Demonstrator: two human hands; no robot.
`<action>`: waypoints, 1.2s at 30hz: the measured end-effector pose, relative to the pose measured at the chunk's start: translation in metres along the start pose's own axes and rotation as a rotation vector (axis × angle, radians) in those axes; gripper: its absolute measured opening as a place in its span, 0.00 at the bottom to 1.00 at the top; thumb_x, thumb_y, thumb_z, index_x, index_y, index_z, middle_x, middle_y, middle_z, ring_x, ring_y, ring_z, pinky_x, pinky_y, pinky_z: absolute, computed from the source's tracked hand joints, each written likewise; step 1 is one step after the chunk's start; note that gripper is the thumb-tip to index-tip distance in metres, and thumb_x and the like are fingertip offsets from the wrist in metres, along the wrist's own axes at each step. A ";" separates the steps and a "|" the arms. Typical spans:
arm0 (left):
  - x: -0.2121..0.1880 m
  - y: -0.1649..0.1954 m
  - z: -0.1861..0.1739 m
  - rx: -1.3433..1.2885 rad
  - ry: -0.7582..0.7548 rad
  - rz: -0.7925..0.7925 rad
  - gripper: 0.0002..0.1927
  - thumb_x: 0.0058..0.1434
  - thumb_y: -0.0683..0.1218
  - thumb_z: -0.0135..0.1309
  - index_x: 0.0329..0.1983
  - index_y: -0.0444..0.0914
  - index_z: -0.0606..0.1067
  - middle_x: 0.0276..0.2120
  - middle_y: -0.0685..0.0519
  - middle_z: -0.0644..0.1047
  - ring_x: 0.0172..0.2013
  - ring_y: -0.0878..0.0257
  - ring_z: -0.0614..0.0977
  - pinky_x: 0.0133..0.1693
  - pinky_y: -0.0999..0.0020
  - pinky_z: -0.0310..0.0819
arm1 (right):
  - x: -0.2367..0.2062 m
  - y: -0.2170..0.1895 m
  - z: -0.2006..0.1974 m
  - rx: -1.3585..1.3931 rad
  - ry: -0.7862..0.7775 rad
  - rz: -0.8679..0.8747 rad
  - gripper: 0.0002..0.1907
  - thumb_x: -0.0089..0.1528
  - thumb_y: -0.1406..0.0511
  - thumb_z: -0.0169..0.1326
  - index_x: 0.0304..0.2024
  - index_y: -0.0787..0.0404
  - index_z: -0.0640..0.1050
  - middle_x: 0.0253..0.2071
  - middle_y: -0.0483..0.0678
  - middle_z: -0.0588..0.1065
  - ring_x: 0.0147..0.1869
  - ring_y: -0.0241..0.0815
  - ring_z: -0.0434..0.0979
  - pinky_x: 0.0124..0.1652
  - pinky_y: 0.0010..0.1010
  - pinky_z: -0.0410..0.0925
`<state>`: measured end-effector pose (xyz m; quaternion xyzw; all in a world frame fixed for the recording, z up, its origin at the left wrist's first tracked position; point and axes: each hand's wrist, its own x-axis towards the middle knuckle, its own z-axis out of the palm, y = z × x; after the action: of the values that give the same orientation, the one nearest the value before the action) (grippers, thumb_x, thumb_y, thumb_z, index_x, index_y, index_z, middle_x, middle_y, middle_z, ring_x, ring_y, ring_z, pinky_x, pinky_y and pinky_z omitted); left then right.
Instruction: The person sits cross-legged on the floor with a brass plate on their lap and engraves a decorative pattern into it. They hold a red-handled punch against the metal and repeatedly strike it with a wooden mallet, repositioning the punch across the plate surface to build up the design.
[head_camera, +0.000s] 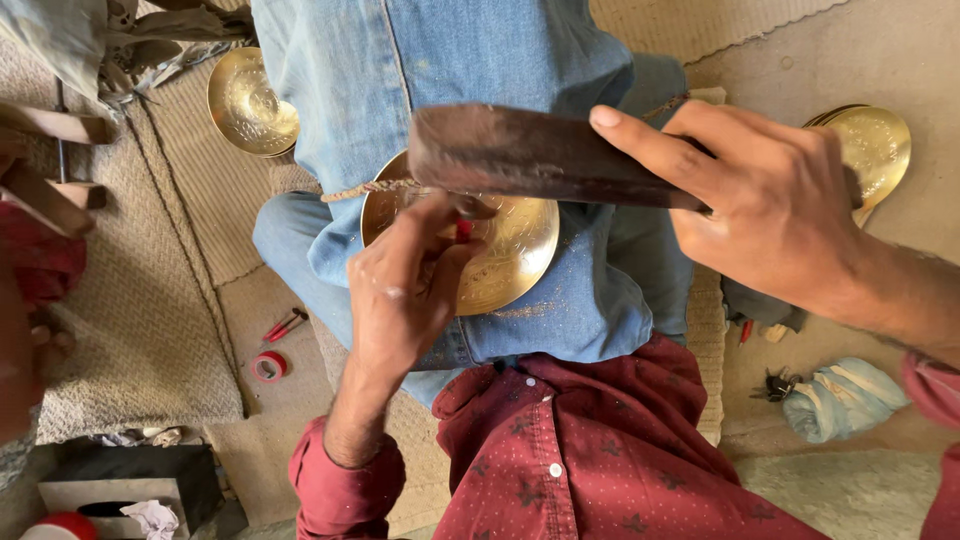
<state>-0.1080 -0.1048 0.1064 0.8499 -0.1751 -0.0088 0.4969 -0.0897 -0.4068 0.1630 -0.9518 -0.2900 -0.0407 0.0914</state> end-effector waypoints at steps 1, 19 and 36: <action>0.003 -0.001 -0.002 0.018 -0.022 0.025 0.20 0.63 0.36 0.65 0.56 0.34 0.72 0.38 0.48 0.82 0.34 0.60 0.85 0.35 0.68 0.77 | -0.003 0.002 0.002 0.012 0.043 0.009 0.43 0.54 0.78 0.61 0.71 0.49 0.68 0.33 0.44 0.74 0.29 0.40 0.73 0.25 0.33 0.67; 0.011 -0.001 -0.007 0.051 -0.117 0.041 0.16 0.61 0.37 0.64 0.50 0.36 0.73 0.36 0.48 0.81 0.34 0.54 0.84 0.34 0.63 0.76 | -0.019 -0.011 0.020 0.278 0.006 0.130 0.45 0.58 0.76 0.59 0.74 0.46 0.60 0.36 0.44 0.75 0.33 0.40 0.77 0.30 0.32 0.71; 0.010 -0.001 -0.009 0.070 -0.149 0.056 0.17 0.61 0.36 0.63 0.50 0.38 0.72 0.37 0.47 0.81 0.38 0.49 0.84 0.37 0.59 0.76 | -0.013 -0.013 0.015 0.057 -0.077 0.083 0.43 0.61 0.74 0.64 0.74 0.47 0.60 0.33 0.45 0.77 0.30 0.42 0.78 0.27 0.34 0.70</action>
<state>-0.0963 -0.1000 0.1116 0.8585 -0.2354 -0.0524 0.4526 -0.1078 -0.4004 0.1485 -0.9608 -0.2548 0.0079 0.1090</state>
